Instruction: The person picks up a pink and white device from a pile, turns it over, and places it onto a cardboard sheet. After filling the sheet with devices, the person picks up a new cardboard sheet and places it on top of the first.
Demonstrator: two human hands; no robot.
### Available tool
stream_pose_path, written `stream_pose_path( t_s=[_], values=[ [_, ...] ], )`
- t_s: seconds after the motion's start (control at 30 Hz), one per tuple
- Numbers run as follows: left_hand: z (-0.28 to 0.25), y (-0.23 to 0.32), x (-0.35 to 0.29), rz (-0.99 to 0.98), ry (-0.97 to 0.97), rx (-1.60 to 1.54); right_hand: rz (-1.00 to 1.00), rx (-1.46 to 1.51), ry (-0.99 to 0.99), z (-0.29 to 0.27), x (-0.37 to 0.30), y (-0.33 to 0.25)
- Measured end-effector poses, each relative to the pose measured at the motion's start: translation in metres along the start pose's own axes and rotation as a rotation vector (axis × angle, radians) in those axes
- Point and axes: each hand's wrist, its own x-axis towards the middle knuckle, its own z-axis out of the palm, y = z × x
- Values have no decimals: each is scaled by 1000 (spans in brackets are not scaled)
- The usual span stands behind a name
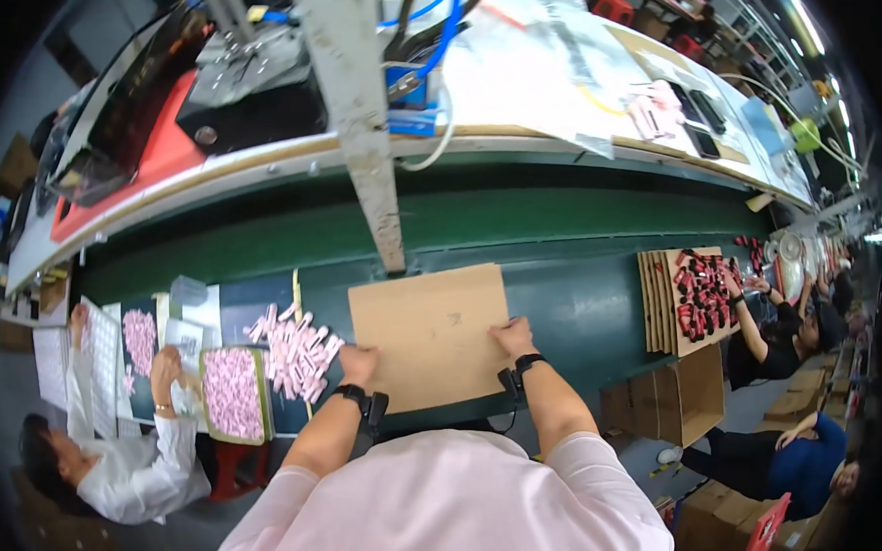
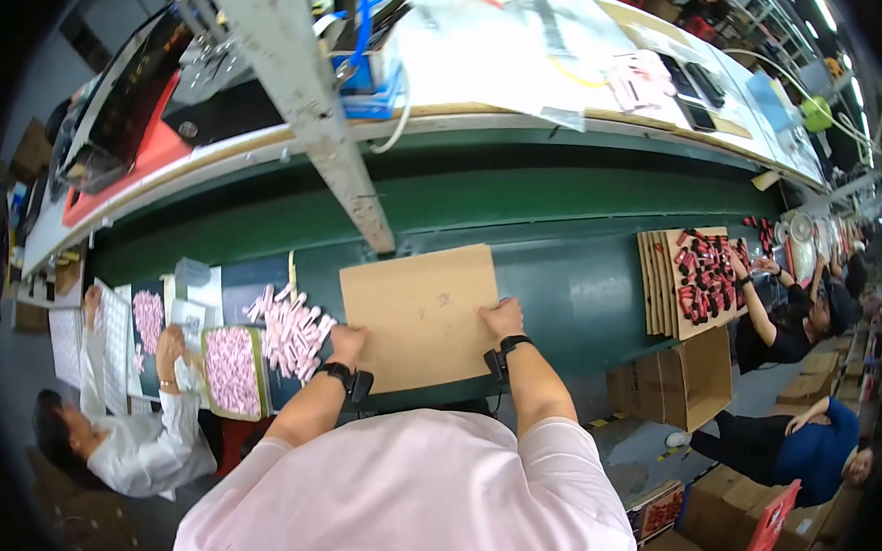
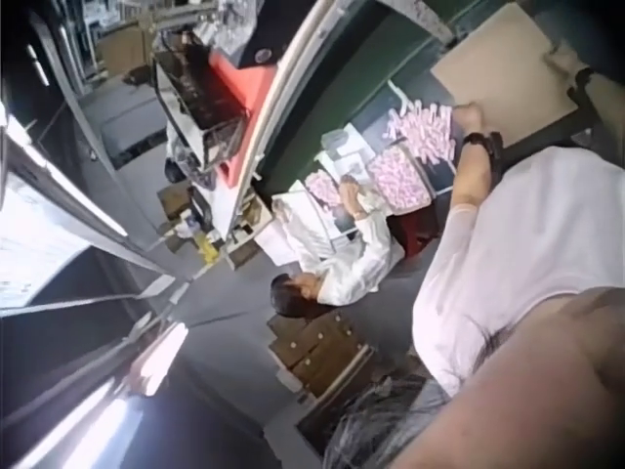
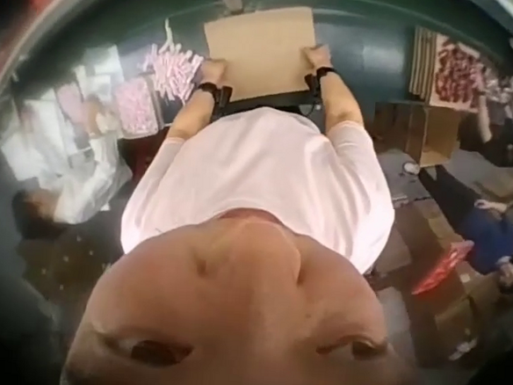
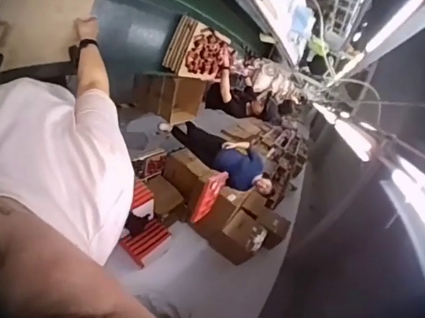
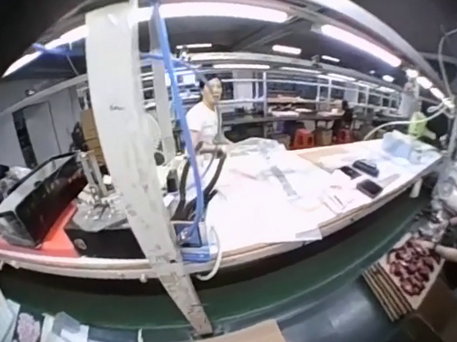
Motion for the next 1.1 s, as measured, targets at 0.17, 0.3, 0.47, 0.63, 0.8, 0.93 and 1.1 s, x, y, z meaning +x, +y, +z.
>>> stream_pose_path(
  t_s=[0.17,0.3,0.47,0.63,0.8,0.93,1.1],
  values=[
    [3,-27,14,-153,16,-170,-61,66,-11,5,-11,-8],
    [8,-42,19,-198,79,-243,-215,89,31,21,2,1],
    [7,-38,33,-261,68,-158,-315,111,-11,25,10,12],
    [10,-19,25,-255,-32,-263,-234,236,-7,16,1,11],
    [3,-33,31,-222,-37,-274,-155,265,-47,12,-6,5],
    [0,-29,25,-237,-76,-295,-133,312,-66,-1,-13,-6],
    [-1,2,29,-290,-185,-260,-151,380,-103,6,11,7]
  ],
)
